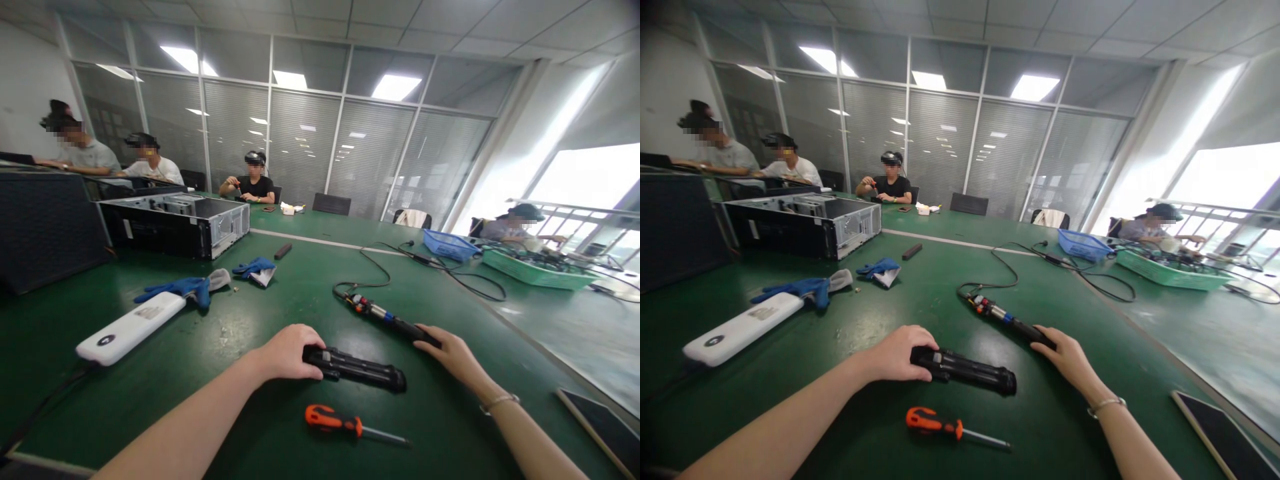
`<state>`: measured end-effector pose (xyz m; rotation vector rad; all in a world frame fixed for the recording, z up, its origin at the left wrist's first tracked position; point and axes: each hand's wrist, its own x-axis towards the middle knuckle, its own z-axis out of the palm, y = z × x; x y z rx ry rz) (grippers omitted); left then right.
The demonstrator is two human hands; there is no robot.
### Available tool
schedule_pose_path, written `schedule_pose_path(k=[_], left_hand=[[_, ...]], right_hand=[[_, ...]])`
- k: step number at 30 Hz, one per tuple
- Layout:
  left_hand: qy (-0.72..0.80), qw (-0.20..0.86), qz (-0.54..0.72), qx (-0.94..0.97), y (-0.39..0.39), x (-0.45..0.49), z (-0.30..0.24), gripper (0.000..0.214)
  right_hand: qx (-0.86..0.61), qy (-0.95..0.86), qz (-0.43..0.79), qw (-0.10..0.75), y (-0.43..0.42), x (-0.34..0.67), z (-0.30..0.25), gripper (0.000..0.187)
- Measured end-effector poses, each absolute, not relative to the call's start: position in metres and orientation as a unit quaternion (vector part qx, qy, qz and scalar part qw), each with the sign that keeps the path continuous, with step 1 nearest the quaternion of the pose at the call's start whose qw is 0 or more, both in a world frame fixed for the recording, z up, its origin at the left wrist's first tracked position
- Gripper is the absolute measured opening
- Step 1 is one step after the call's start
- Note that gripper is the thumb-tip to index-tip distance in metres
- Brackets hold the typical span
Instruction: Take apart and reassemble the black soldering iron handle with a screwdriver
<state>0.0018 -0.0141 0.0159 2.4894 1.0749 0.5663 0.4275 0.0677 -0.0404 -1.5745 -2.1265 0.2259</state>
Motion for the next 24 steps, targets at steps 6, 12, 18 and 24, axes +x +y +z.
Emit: schedule_pose_path(k=[6,12,18,24], left_hand=[[0.388,0.171,0.193,0.885,-0.018,0.003,0.02,0.046],[0.384,0.153,0.193,0.89,-0.019,0.003,0.019,0.048],[0.384,0.145,0.197,0.89,-0.02,0.004,0.018,0.046],[0.348,0.134,0.227,0.9,-0.02,0.005,0.018,0.044]], right_hand=[[-0.465,-0.835,0.192,0.225,0.042,0.361,-0.016,0.048],[-0.419,-0.854,0.226,0.211,0.031,0.346,-0.006,0.045],[-0.42,-0.852,0.203,0.239,0.029,0.346,-0.005,0.047],[-0.393,-0.867,0.126,0.278,0.012,0.335,0.008,0.041]])
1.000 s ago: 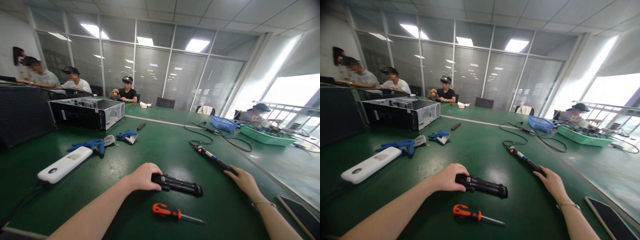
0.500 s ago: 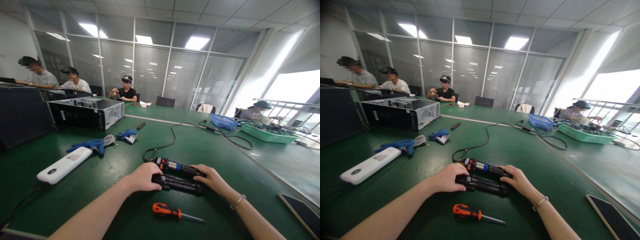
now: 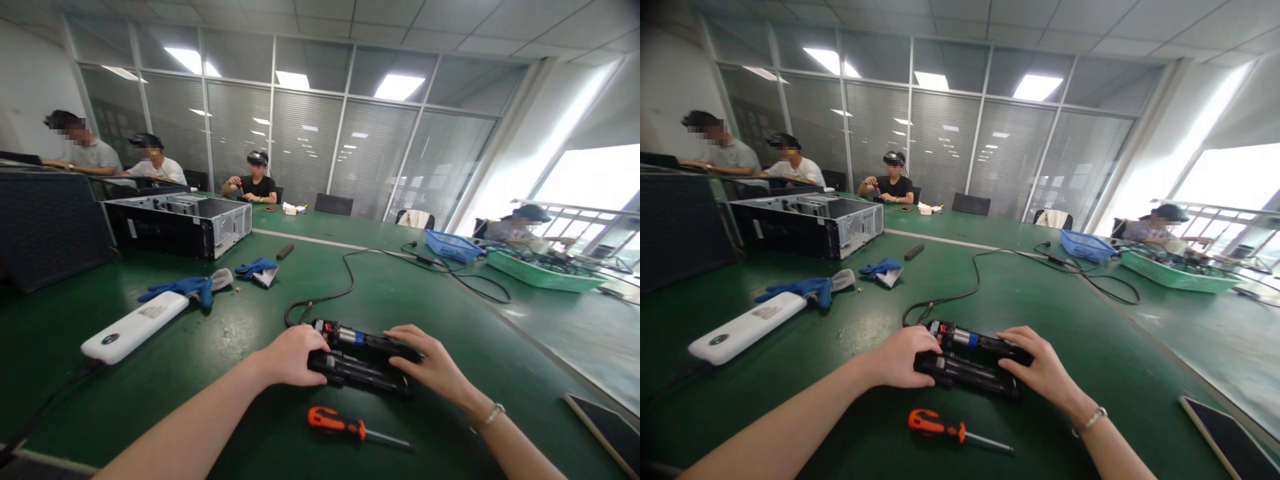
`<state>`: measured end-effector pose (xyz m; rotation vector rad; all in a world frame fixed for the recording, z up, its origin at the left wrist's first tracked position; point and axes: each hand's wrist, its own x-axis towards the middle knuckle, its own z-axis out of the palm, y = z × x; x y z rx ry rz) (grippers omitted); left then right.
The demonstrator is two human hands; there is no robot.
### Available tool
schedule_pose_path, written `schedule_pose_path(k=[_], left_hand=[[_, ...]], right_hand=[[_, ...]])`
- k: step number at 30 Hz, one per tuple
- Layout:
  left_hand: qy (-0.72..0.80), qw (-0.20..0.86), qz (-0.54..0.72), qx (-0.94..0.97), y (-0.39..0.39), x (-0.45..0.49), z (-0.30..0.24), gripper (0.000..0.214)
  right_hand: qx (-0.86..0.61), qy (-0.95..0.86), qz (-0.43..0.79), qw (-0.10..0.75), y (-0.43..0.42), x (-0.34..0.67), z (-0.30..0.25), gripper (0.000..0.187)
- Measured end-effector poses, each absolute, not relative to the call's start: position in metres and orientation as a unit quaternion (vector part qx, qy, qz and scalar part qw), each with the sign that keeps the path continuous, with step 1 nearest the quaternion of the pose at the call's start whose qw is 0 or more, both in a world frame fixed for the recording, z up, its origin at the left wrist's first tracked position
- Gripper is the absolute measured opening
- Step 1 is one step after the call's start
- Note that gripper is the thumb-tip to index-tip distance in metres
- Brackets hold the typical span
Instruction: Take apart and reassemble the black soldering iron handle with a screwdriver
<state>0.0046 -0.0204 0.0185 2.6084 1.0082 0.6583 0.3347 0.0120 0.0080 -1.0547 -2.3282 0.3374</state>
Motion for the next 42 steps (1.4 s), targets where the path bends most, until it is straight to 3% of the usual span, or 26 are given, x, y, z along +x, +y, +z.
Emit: schedule_pose_path(k=[4,8,16,30,42], left_hand=[[0.295,0.097,0.27,0.911,-0.022,0.006,0.022,0.045],[0.278,0.054,0.304,0.91,-0.022,0.005,0.023,0.042],[0.332,0.04,0.366,0.869,-0.01,0.003,0.018,0.039],[0.4,0.168,0.34,0.834,0.005,0.0,0.001,0.046],[0.412,0.154,0.366,0.82,0.008,0.001,-0.001,0.042]], right_hand=[[-0.323,-0.918,0.062,0.223,-0.007,0.319,0.017,0.039],[-0.302,-0.935,0.02,0.187,-0.017,0.309,0.016,0.06],[-0.341,-0.89,-0.057,0.297,-0.001,0.306,0.009,0.041],[-0.401,-0.875,0.005,0.272,0.012,0.298,-0.011,0.04],[-0.405,-0.861,0.0,0.31,0.014,0.298,-0.015,0.038]])
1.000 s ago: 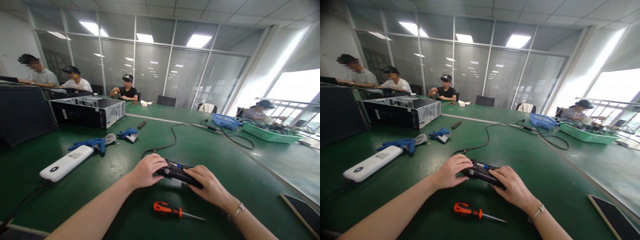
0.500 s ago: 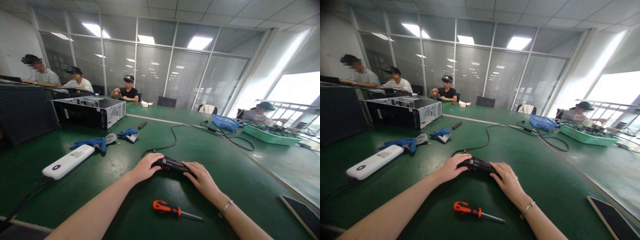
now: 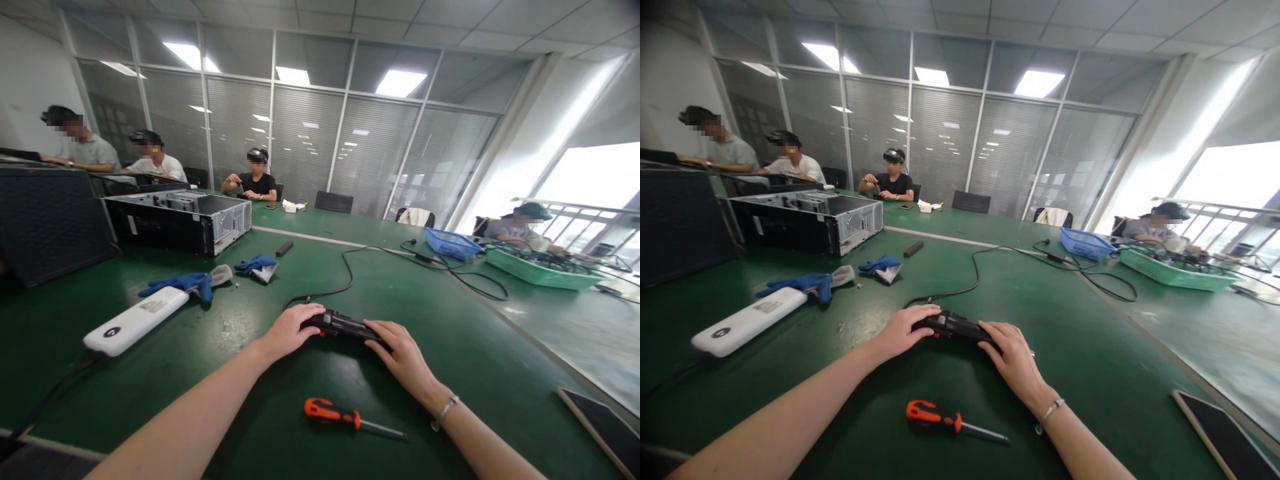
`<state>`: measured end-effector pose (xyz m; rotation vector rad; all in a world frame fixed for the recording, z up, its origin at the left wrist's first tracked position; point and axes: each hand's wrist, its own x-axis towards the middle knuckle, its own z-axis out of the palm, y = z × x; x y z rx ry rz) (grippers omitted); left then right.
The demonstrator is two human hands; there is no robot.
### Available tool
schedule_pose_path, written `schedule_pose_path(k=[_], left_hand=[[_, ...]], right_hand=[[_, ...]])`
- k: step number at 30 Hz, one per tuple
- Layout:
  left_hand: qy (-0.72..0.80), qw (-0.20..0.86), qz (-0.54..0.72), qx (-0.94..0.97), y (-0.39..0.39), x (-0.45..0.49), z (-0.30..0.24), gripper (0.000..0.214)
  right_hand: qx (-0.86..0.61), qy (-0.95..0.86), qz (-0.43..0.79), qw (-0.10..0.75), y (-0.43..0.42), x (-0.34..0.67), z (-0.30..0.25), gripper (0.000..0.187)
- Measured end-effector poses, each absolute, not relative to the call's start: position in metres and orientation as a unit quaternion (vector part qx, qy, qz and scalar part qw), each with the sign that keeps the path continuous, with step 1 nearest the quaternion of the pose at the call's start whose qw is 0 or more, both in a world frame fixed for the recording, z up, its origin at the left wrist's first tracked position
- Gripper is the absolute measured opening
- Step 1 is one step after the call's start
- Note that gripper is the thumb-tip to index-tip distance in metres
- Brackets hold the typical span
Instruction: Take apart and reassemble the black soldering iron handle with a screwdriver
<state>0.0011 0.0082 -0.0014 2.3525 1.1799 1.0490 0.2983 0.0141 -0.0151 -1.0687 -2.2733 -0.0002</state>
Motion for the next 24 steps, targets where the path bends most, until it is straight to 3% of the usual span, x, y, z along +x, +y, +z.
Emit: schedule_pose_path(k=[10,24], left_hand=[[0.403,0.157,0.385,0.816,0.0106,-0.0002,-0.0044,0.042],[0.445,0.15,0.319,0.823,0.0128,0.0038,-0.0037,0.043]], right_hand=[[-0.425,-0.851,0.023,0.309,0.012,0.2941,-0.0148,0.037],[-0.454,-0.848,0.038,0.27,0.0135,0.2906,-0.0102,0.037]])
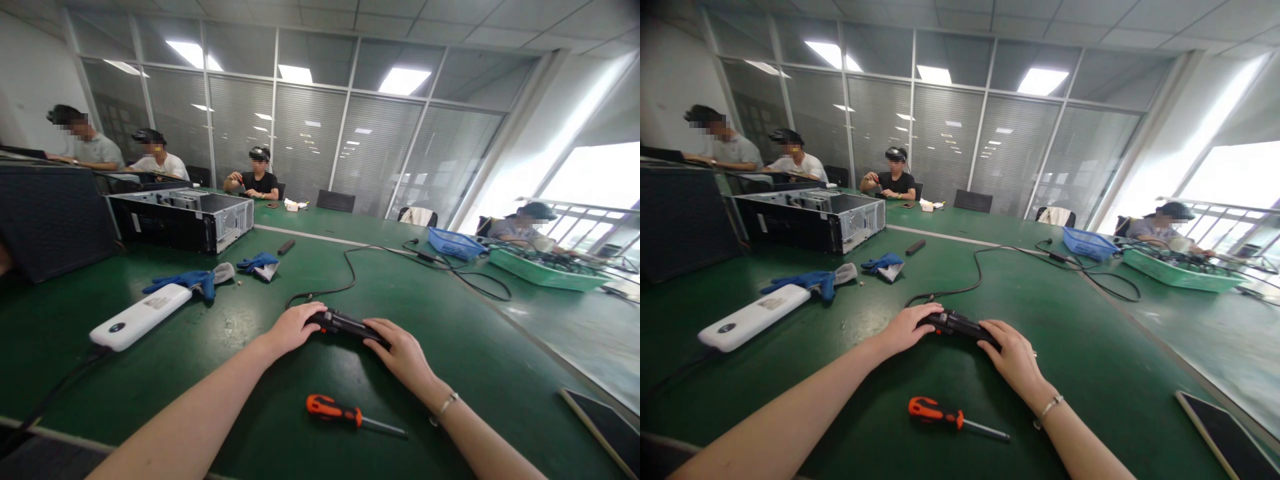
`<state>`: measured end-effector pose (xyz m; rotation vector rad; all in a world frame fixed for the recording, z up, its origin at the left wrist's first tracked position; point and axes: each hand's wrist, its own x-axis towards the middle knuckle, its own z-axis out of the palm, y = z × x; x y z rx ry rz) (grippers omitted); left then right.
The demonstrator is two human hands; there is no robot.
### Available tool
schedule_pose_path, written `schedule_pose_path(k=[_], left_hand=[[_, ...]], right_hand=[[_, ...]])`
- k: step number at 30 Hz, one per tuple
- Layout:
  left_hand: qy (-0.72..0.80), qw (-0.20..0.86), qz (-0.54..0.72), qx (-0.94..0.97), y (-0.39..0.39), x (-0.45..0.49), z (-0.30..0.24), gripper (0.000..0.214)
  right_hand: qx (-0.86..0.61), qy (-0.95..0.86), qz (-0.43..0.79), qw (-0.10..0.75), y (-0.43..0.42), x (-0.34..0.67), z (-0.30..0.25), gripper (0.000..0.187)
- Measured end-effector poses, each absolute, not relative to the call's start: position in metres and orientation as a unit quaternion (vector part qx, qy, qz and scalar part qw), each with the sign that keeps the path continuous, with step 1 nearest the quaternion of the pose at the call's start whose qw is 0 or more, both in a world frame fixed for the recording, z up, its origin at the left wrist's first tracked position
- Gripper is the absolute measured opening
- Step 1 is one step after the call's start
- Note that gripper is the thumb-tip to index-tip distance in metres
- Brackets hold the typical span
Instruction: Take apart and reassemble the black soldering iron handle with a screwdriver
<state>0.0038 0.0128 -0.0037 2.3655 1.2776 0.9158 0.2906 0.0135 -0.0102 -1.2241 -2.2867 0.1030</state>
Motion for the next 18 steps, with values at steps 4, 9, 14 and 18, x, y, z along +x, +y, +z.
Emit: schedule_pose_path(k=[4,9,14,18], left_hand=[[0.455,0.156,0.295,0.826,0.017,0.004,-0.003,0.046],[0.453,0.164,0.268,0.834,0.02,0.001,-0.001,0.046],[0.466,0.157,0.266,0.829,0.017,0.002,-0.001,0.043],[0.465,0.162,0.279,0.824,0.013,0.004,-0.002,0.04]], right_hand=[[-0.459,-0.853,0.047,0.242,0.015,0.289,-0.007,0.038],[-0.453,-0.862,0.084,0.212,0.021,0.291,-0.002,0.041],[-0.461,-0.863,0.098,0.185,0.023,0.294,0.006,0.043],[-0.457,-0.871,0.076,0.163,0.019,0.295,0.006,0.043]])
